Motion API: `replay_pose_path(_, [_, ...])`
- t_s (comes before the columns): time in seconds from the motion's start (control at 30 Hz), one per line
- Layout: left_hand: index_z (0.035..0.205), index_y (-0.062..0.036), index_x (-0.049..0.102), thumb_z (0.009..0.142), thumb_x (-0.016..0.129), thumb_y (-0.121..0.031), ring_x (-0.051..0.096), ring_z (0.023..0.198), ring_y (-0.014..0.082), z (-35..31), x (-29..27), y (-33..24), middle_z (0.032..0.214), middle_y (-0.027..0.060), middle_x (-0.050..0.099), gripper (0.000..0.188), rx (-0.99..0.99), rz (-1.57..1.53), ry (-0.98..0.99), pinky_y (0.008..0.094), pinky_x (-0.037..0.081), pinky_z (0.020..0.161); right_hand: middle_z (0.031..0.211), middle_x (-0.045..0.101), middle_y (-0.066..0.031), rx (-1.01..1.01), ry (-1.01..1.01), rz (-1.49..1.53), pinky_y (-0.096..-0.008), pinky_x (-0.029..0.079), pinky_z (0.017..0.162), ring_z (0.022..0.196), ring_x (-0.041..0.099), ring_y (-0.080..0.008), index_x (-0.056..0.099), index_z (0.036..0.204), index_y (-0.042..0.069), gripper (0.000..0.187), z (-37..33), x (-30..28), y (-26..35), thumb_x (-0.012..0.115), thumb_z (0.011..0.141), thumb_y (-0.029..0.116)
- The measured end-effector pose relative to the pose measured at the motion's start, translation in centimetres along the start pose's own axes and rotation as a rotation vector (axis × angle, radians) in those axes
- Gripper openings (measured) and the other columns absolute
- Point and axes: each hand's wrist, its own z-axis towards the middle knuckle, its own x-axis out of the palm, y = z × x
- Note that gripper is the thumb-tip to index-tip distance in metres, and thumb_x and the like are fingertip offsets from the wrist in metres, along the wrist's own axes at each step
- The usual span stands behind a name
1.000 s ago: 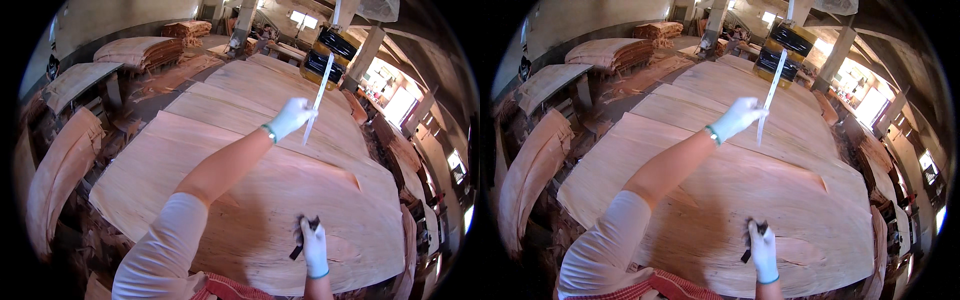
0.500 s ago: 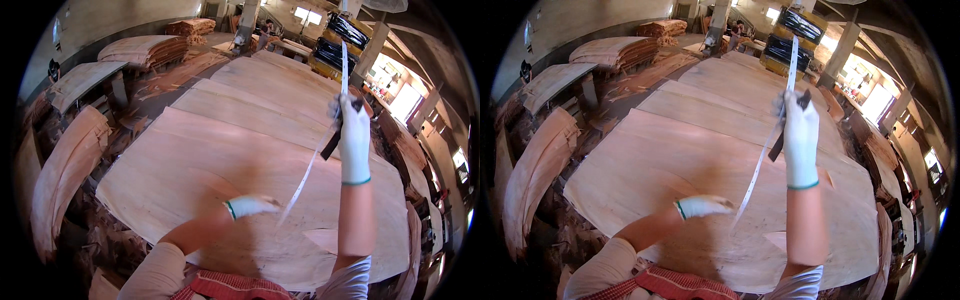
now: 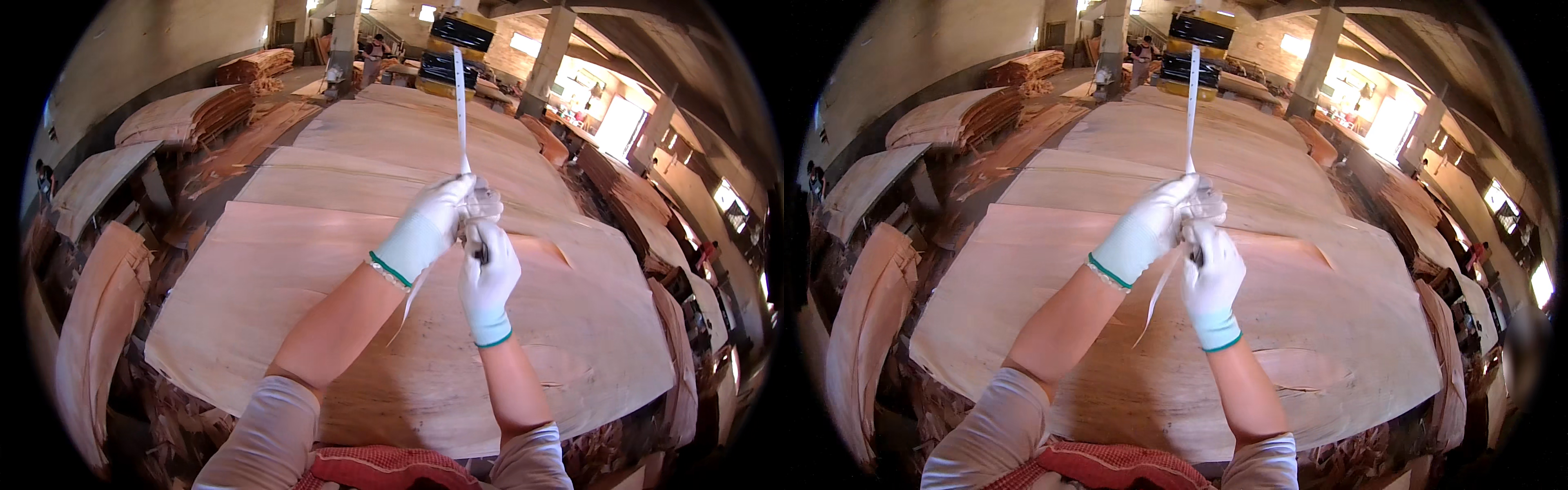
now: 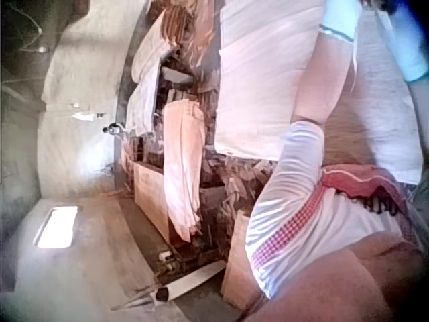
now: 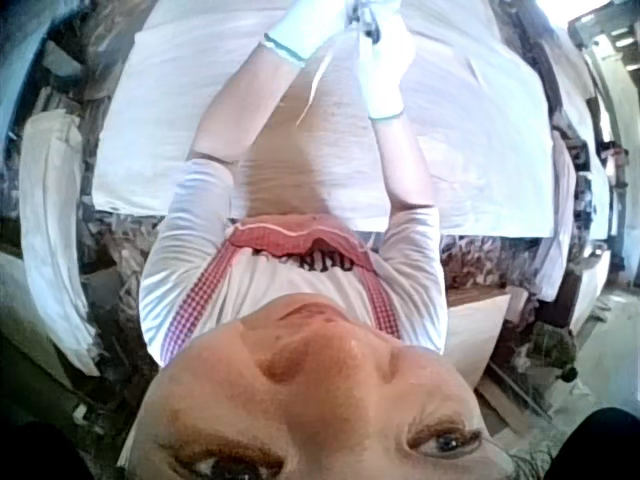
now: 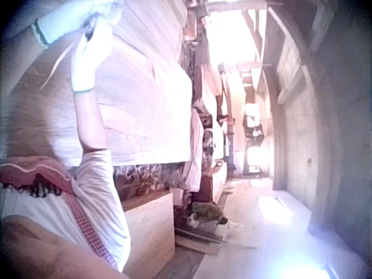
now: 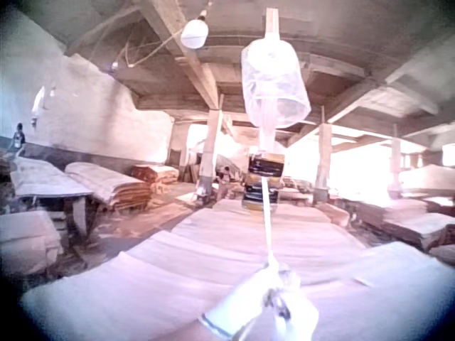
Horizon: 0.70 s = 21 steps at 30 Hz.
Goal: The person applies thin wood veneer sheets onto larger wood boards, using a utility knife to trim edges and small pieces, and securing parts with white tape.
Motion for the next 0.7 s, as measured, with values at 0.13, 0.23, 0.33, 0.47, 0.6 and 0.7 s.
replay_pose_path(0.13, [0.122,-0.0007,0.054,0.098,0.055,-0.021,0.061,0.099,0.0145,-4.1,4.0,0.4,0.111,0.0087,0.062,0.031,0.113,0.056,0.124,0.0255,0.05,0.084,0.084,0.068,-0.0068,0.29,-0.137,0.201,-0.0246,0.049,0.057,0.061,0.058,-0.0089,0.059,0.124,0.0,0.038,-1.0,-3.6,2.3,0.055,0.086,-0.003])
replay_pose_path(0.23, [0.116,-0.0016,0.06,0.094,0.061,-0.019,0.062,0.092,0.0111,-6.5,6.7,-0.1,0.1,0.0059,0.065,0.029,0.246,0.522,0.227,0.0246,0.051,0.073,0.117,0.063,-0.0117,0.161,-0.128,0.262,-0.0182,0.036,0.045,0.052,0.047,-0.0026,0.045,0.138,-0.001,0.045,0.9,-6.4,4.9,0.051,0.094,0.008])
replay_pose_path(0.33, [0.105,-0.0033,0.066,0.089,0.066,-0.022,0.064,0.078,0.0119,-8.1,7.8,-1.6,0.088,0.0044,0.067,0.025,0.284,0.774,0.223,0.0266,0.051,0.059,0.105,0.062,-0.008,0.341,-0.054,0.325,-0.018,0.029,0.041,0.048,0.04,-0.0006,0.046,0.137,0.002,0.041,0.7,-7.2,6.2,0.045,0.097,0.013])
replay_pose_path(0.47, [0.074,-0.0099,0.064,0.073,0.072,-0.026,0.066,0.072,0.0194,-8.3,7.7,0.4,0.074,0.0042,0.063,0.018,0.916,1.92,0.173,0.0327,0.056,0.059,0.065,0.043,0.0077,0.479,-0.022,0.649,-0.0145,0.023,0.043,0.05,0.031,0.0012,0.042,0.143,0.009,0.043,-1.2,-7.9,3.8,0.043,0.103,0.024])
replay_pose_path(0.6, [0.073,-0.0107,0.064,0.073,0.068,-0.026,0.066,0.071,0.0219,-10.0,5.9,0.9,0.075,0.0058,0.065,0.016,1.015,2.045,-0.02,0.0351,0.052,0.056,0.072,0.041,0.0055,0.604,0.074,0.744,-0.0177,0.023,0.047,0.057,0.033,-0.0019,0.047,0.136,0.006,0.041,-3.2,-6.7,5.8,0.049,0.101,0.026])
replay_pose_path(0.7, [0.071,-0.0109,0.064,0.073,0.067,-0.026,0.066,0.069,0.0224,-10.7,4.6,0.3,0.074,0.0062,0.064,0.015,1.059,2.107,-0.011,0.0357,0.05,0.054,0.065,0.04,0.0048,0.629,0.208,0.662,-0.0185,0.023,0.043,0.05,0.034,-0.0027,0.056,0.106,0.007,0.021,-3.7,-6.2,5.7,0.052,0.099,0.026])
